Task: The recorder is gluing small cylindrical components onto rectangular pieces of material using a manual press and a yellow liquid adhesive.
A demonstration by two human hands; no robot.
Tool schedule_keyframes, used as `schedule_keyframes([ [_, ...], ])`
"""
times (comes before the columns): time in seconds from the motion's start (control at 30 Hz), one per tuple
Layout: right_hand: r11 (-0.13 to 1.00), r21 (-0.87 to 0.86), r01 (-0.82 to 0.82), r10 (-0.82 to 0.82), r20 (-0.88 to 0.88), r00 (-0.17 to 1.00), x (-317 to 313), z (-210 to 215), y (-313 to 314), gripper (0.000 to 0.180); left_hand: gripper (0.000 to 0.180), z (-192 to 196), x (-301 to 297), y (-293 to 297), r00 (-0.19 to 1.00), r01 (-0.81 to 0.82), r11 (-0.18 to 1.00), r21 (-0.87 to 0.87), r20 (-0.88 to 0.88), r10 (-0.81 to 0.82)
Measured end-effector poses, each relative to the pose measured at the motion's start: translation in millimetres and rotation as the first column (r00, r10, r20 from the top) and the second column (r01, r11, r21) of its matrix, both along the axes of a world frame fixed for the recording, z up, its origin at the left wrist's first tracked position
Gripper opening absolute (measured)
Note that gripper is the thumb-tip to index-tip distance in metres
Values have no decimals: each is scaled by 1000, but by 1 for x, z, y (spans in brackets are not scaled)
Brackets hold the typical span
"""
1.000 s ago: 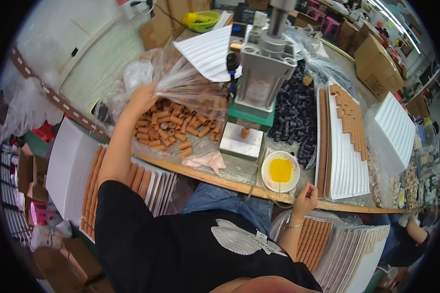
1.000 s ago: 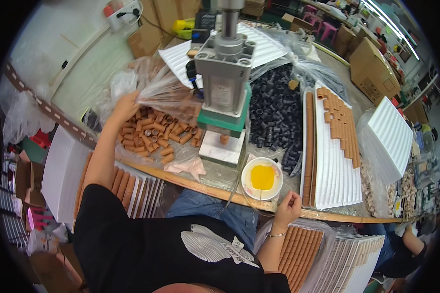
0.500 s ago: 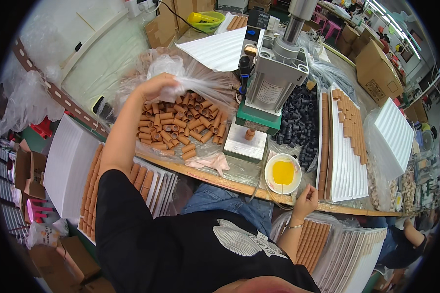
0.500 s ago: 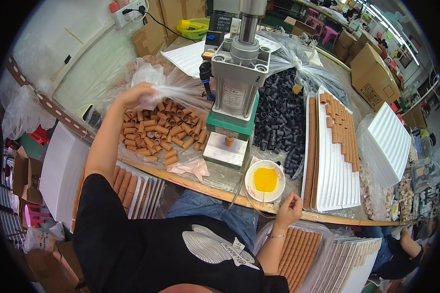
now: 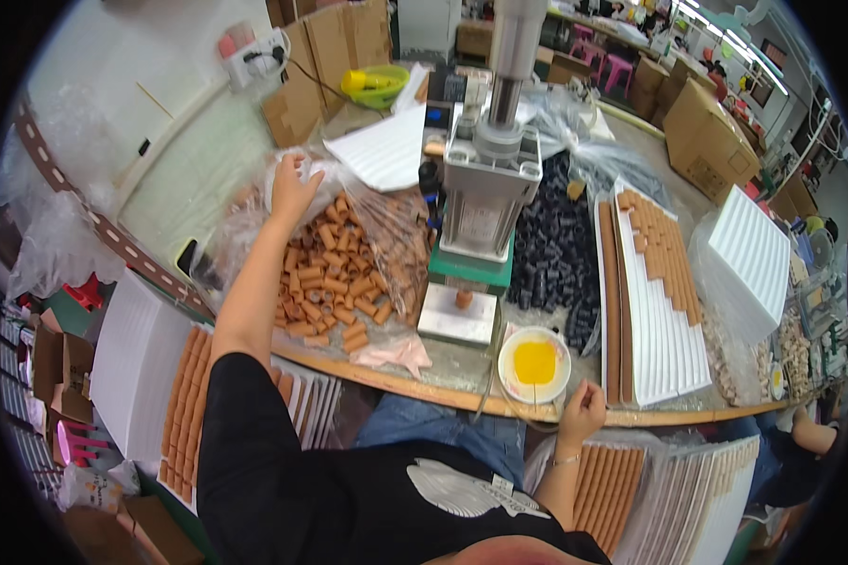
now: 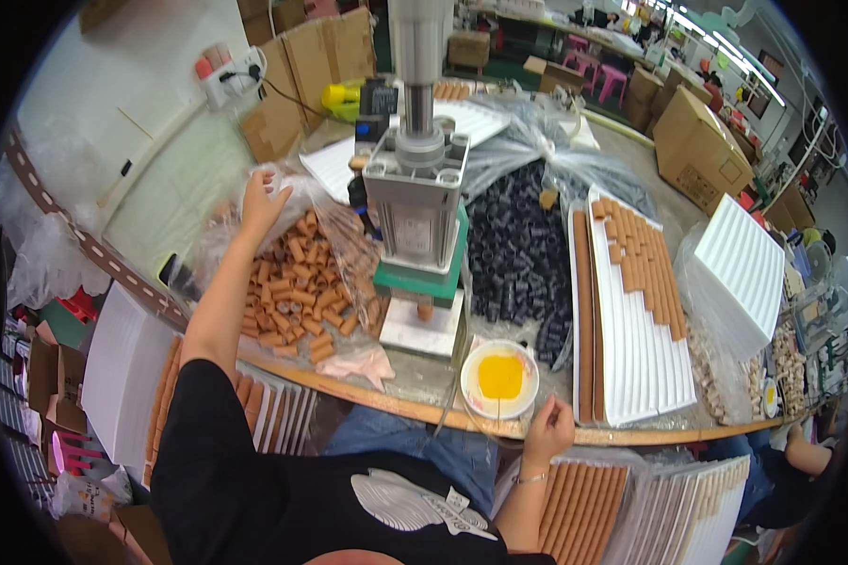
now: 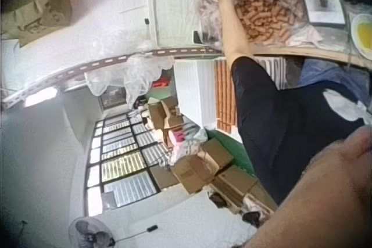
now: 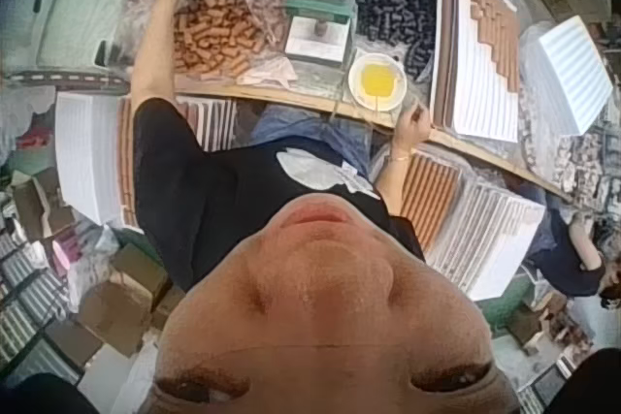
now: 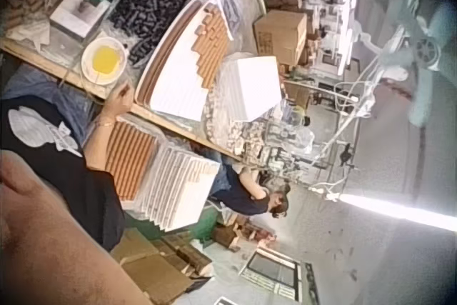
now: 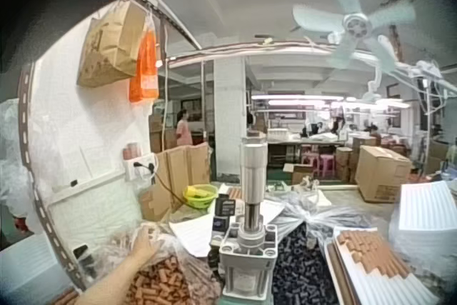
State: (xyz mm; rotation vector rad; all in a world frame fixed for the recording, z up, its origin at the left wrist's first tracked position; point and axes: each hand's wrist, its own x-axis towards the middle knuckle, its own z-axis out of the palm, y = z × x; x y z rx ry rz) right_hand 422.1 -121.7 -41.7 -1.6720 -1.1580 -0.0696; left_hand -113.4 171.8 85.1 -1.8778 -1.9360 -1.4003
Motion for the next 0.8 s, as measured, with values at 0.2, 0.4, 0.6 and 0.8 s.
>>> schedule_keyframes([
  [0.2,1000,5,-28,27,29,999,-1,2,-7,15,56,129,40,-102,995,37,820,572,54,-83],
  [0.4,999,-12,31,-31,9,999,0,6,-8,11,65,271,139,-202,723,662,214,719,-537,-435],
  [0.6,1000,-4,-28,28,15,999,-3,7,7,14,60,250,19,-254,735,630,187,753,-502,-456],
  [0.8,999,10,-52,52,46,998,-1,15,-9,14,56,216,-65,-373,748,617,157,771,-513,-422],
])
